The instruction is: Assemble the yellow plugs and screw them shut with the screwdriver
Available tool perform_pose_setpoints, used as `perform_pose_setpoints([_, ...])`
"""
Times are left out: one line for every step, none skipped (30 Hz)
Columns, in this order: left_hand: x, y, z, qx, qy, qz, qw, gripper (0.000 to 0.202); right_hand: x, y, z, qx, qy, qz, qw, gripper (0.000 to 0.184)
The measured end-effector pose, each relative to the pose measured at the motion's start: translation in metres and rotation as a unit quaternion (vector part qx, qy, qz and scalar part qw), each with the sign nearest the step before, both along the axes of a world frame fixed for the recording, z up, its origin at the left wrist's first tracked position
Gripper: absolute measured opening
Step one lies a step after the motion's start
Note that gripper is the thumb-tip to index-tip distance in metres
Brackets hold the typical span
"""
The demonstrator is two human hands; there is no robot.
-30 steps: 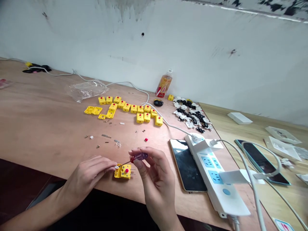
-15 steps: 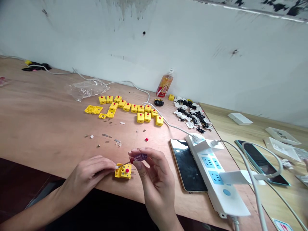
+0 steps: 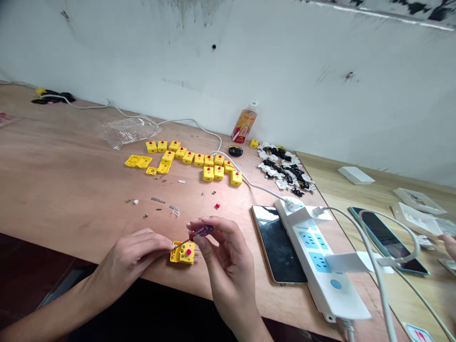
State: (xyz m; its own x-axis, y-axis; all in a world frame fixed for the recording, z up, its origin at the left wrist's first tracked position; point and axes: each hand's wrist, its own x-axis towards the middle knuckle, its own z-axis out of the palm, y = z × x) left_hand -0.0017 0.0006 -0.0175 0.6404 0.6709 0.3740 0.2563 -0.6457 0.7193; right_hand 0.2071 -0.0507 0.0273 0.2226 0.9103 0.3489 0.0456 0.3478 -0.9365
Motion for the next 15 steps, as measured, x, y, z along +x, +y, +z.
perform_pose_setpoints([0.0,0.0,0.0,-0.001,0.001,0.0,1.0,0.019,0.0,0.0004,0.0004,0.001,0.0,0.0,1.0,0.027])
perform_pose_setpoints([0.0001,0.0001,0.0,-0.003,0.002,0.0,1.0,0.019,-0.0001,0.0006,0.001,0.003,0.0,0.0,1.0,0.027])
perform_pose_setpoints([0.0003,0.0003,0.0,-0.003,0.003,0.0,1.0,0.019,0.0,0.0007,0.0016,0.005,0.0,-0.001,1.0,0.028])
perform_pose_setpoints([0.0005,0.0005,0.0001,-0.003,0.004,0.0,1.0,0.018,0.0,0.0008,0.0021,0.007,0.0,-0.001,1.0,0.028])
perform_pose_setpoints([0.0008,0.0007,0.0002,-0.003,0.005,0.001,1.0,0.018,0.0,0.001,0.0025,0.008,0.001,-0.002,1.0,0.027])
perform_pose_setpoints([0.0011,0.0009,0.0004,-0.003,0.005,0.002,1.0,0.019,0.0,0.0012,0.0028,0.008,0.001,-0.002,1.0,0.027])
perform_pose_setpoints([0.0014,0.001,0.0006,-0.002,0.005,0.003,1.0,0.019,0.0,0.0014,0.0027,0.008,0.002,-0.002,1.0,0.027])
perform_pose_setpoints([0.0016,0.001,0.0007,-0.001,0.006,0.004,1.0,0.019,0.0,0.0018,0.0024,0.006,0.003,-0.001,1.0,0.027])
perform_pose_setpoints([0.0017,0.0009,0.0007,0.0,0.007,0.005,1.0,0.019,0.0,0.0022,0.0019,0.004,0.006,-0.001,1.0,0.026])
perform_pose_setpoints([0.0018,0.0008,0.0006,0.002,0.007,0.006,1.0,0.019,0.0001,0.0026,0.0012,0.004,0.009,0.001,1.0,0.026])
perform_pose_setpoints([0.0018,0.0006,0.0003,0.005,0.008,0.007,1.0,0.019,0.0002,0.003,0.0004,0.004,0.013,0.003,1.0,0.026])
perform_pose_setpoints([0.0017,0.0004,-0.0001,0.007,0.009,0.008,1.0,0.018,0.0003,0.0033,-0.0004,0.003,0.017,0.004,1.0,0.026])
perform_pose_setpoints([0.0016,0.0003,-0.0006,0.01,0.01,0.009,1.0,0.018,0.0005,0.0037,-0.0011,0.002,0.021,0.004,1.0,0.025])
perform_pose_setpoints([0.0015,0.0003,-0.0011,0.012,0.011,0.01,1.0,0.018,0.0007,0.0039,-0.0015,0.0,0.023,0.003,1.0,0.025])
perform_pose_setpoints([0.0013,0.0004,-0.0016,0.014,0.012,0.01,1.0,0.018,0.0008,0.0041,-0.0018,-0.001,0.025,0.001,1.0,0.025])
